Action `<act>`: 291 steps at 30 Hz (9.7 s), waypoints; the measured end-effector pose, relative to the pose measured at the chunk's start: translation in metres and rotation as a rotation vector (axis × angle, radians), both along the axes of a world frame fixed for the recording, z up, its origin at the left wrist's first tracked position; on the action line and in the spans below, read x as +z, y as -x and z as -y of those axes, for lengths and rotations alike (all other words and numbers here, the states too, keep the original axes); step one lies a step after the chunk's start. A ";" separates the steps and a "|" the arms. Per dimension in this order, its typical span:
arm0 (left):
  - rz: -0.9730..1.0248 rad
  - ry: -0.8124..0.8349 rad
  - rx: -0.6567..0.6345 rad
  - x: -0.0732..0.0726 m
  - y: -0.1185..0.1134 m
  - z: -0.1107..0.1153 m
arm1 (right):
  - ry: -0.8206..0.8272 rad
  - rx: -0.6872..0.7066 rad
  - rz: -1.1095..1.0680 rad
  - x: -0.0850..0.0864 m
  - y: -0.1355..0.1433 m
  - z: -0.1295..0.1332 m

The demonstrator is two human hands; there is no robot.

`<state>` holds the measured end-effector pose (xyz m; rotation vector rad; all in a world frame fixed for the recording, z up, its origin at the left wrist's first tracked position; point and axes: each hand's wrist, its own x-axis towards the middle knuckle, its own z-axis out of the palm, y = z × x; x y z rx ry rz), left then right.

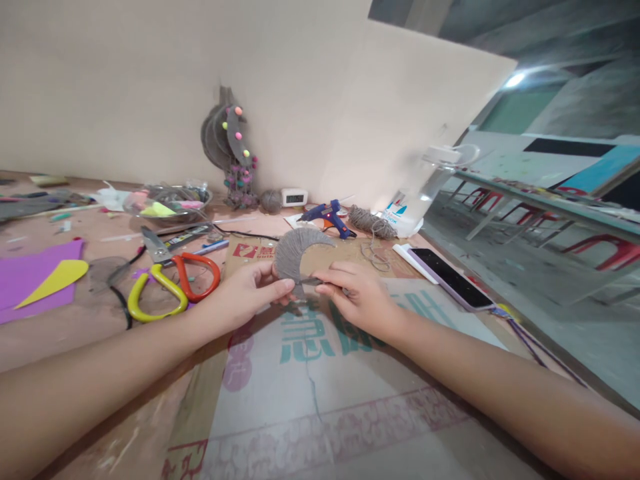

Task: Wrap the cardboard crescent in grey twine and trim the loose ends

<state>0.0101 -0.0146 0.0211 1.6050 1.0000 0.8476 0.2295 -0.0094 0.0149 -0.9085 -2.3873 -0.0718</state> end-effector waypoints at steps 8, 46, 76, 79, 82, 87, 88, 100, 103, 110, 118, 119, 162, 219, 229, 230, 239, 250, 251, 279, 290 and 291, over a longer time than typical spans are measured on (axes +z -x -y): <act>-0.004 0.015 0.012 0.003 -0.001 0.001 | -0.009 -0.008 0.021 0.002 0.000 0.002; -0.005 -0.005 -0.032 -0.006 0.003 -0.002 | -0.066 -0.009 0.037 0.005 0.001 0.003; -0.020 -0.010 -0.014 -0.003 0.000 -0.001 | -0.077 -0.007 0.067 0.004 0.002 0.003; -0.021 -0.012 -0.017 -0.003 0.001 0.000 | -0.077 -0.019 0.080 0.005 0.001 0.003; -0.027 -0.012 -0.009 -0.003 0.001 0.000 | -0.076 -0.030 0.086 0.005 0.001 0.004; -0.022 -0.021 -0.030 -0.004 0.001 -0.001 | -0.076 -0.046 0.096 0.005 0.002 0.005; -0.014 -0.022 -0.037 -0.004 0.002 -0.001 | -0.071 -0.045 0.099 0.005 0.002 0.005; -0.011 -0.011 -0.044 -0.005 0.003 -0.001 | -0.012 -0.007 0.019 0.001 0.000 0.001; -0.004 0.005 -0.047 -0.004 0.002 -0.001 | -0.018 -0.003 -0.031 0.001 0.000 0.002; 0.004 -0.036 -0.060 -0.007 0.002 -0.002 | -0.014 0.000 0.068 0.006 0.002 0.006; 0.005 -0.023 -0.075 -0.008 0.002 -0.001 | -0.015 -0.014 0.073 0.005 0.003 0.006; 0.011 -0.019 -0.082 -0.008 0.002 -0.001 | -0.014 -0.016 0.073 0.005 0.003 0.006; -0.063 -0.026 -0.111 -0.013 0.003 0.000 | 0.821 -0.051 -0.353 0.012 0.024 0.015; -0.016 0.038 -0.033 0.001 -0.001 0.001 | -0.064 0.006 0.096 0.007 -0.001 0.007; -0.031 0.040 -0.064 -0.001 0.002 0.000 | -0.039 0.012 0.097 0.009 0.001 0.007; -0.030 0.040 -0.067 -0.002 0.002 0.001 | -0.037 0.009 0.100 0.009 0.001 0.007; -0.028 0.036 -0.067 -0.001 0.003 0.001 | -0.040 0.012 0.068 0.006 0.000 0.006; -0.031 0.029 -0.054 0.002 0.001 0.001 | -0.029 -0.006 -0.022 0.005 -0.001 0.006; -0.027 0.030 -0.056 0.002 0.001 0.001 | -0.028 -0.003 -0.020 0.005 -0.002 0.006; -0.037 0.021 -0.072 -0.004 0.003 0.000 | 0.019 -0.036 -0.022 0.000 -0.001 0.003; -0.009 0.060 -0.086 -0.003 0.002 0.000 | -0.027 -0.008 0.090 0.006 0.002 0.008; -0.001 0.064 -0.087 -0.003 0.002 0.000 | -0.023 -0.009 0.083 0.006 0.003 0.008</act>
